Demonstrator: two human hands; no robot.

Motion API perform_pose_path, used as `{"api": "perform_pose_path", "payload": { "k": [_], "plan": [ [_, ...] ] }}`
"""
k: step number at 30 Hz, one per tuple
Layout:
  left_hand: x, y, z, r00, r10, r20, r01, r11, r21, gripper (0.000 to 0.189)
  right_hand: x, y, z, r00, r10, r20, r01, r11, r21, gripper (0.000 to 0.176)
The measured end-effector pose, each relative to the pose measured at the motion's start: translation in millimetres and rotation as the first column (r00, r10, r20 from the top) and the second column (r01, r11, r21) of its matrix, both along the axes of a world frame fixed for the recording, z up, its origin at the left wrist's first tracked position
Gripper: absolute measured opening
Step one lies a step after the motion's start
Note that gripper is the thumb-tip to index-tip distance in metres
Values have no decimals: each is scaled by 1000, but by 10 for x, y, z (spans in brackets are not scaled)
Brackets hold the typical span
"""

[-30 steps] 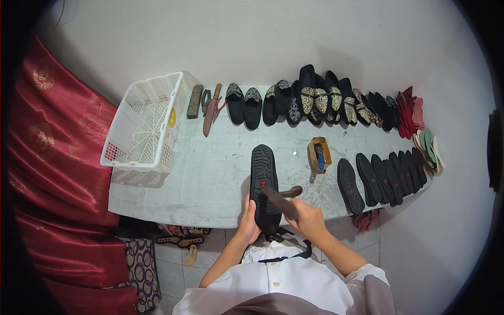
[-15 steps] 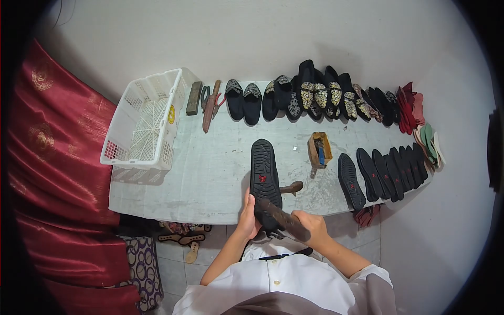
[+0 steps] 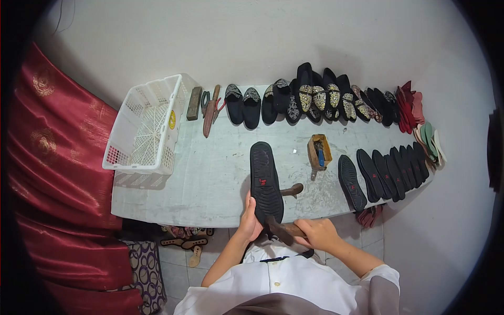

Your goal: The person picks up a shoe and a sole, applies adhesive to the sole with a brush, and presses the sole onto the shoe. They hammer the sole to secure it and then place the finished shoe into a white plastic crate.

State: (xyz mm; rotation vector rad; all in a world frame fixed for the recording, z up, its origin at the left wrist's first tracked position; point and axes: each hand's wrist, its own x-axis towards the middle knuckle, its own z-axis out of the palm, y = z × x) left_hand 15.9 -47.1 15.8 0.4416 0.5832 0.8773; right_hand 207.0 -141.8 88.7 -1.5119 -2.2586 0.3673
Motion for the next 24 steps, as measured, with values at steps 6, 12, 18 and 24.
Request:
{"api": "perform_pose_path", "payload": {
  "k": [6,12,18,24],
  "plan": [
    [16,-33,-1,999,8,-34,-7,999,40,54,120,-74,-127,1000,-7,-2,7,1000,5,29],
    [-3,-59,-1,1000,-4,11,4,1000,11,52,145,-96,-149,972,9,-234,29,987,158,34],
    [30,-55,-48,999,34,-32,-32,997,71,51,74,103,-74,996,-92,18,92,995,-25,33],
    [13,-71,-15,998,18,-52,-17,1000,22,53,-63,417,-16,976,-185,-117,201,969,145,32]
  ]
}}
